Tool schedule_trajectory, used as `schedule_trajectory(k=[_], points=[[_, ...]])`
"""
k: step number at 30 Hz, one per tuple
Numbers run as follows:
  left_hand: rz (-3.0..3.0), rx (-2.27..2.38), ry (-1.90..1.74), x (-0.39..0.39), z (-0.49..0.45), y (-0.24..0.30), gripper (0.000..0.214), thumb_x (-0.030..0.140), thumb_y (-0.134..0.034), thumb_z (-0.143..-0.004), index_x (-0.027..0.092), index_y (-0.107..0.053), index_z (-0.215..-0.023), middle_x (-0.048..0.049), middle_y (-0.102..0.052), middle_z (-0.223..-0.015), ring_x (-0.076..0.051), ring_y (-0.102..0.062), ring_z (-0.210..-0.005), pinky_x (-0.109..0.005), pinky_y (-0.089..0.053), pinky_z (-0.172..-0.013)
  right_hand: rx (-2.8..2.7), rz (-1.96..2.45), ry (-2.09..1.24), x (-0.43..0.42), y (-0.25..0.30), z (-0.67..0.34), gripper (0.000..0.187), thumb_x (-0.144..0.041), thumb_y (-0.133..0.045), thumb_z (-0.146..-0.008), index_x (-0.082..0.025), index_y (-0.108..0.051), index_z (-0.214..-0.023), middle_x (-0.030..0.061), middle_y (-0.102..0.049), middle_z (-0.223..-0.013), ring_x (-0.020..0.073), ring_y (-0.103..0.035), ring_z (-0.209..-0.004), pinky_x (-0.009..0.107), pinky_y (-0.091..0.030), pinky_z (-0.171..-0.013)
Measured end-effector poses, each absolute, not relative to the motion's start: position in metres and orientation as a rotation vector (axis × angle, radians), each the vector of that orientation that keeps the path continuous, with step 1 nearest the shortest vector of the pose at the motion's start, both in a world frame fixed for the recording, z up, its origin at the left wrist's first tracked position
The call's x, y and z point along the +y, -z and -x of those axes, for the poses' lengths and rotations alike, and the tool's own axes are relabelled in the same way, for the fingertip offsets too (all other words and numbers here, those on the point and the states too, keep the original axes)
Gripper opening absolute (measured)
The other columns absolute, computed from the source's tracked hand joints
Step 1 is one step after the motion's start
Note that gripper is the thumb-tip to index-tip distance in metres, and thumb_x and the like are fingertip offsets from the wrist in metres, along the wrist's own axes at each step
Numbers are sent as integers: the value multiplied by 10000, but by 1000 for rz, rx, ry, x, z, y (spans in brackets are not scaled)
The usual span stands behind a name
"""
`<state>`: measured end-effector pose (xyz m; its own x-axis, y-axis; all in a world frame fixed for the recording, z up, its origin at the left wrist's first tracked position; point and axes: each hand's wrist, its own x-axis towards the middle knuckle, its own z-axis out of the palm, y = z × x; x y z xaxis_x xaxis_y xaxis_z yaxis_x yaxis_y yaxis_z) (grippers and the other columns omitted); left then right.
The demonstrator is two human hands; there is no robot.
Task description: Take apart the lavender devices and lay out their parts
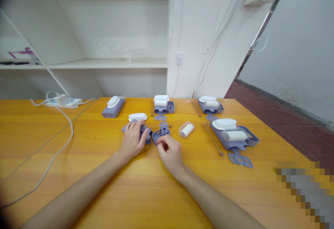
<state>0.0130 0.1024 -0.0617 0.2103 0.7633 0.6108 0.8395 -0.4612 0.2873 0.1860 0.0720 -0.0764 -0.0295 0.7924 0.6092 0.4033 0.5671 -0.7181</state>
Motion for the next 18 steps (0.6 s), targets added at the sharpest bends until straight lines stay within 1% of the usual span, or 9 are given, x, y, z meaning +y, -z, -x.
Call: schedule_trajectory(k=[9,14,18], points=[[2242,-1606,1044,102,-14,63,405,384,-415,-890,143,-451,-1214,-140,-596,-1110,-282,-517,-1018,-464,-329,-939,-1597,1077,-444,72,77,-184,97,-116,-491,-740,-196,-532,-706,-49,-512,-566,93,-481,-490,199,-400,-494],[2226,-1629,1027,101,-14,62,416,398,-411,-891,142,-455,-1216,-140,-600,-1072,-283,-517,-1008,-463,-332,-928,-1588,1085,-467,71,77,-185,94,-113,-490,-732,-200,-509,-702,-52,-499,-563,89,-467,-483,195,-381,-479],[2221,-1647,1020,101,-15,61,416,396,-407,-891,137,-461,-1212,-142,-597,-1091,-281,-514,-1023,-460,-322,-941,-1584,1093,-490,72,78,-185,91,-113,-493,-728,-202,-500,-709,-53,-496,-566,90,-468,-487,196,-379,-478]])
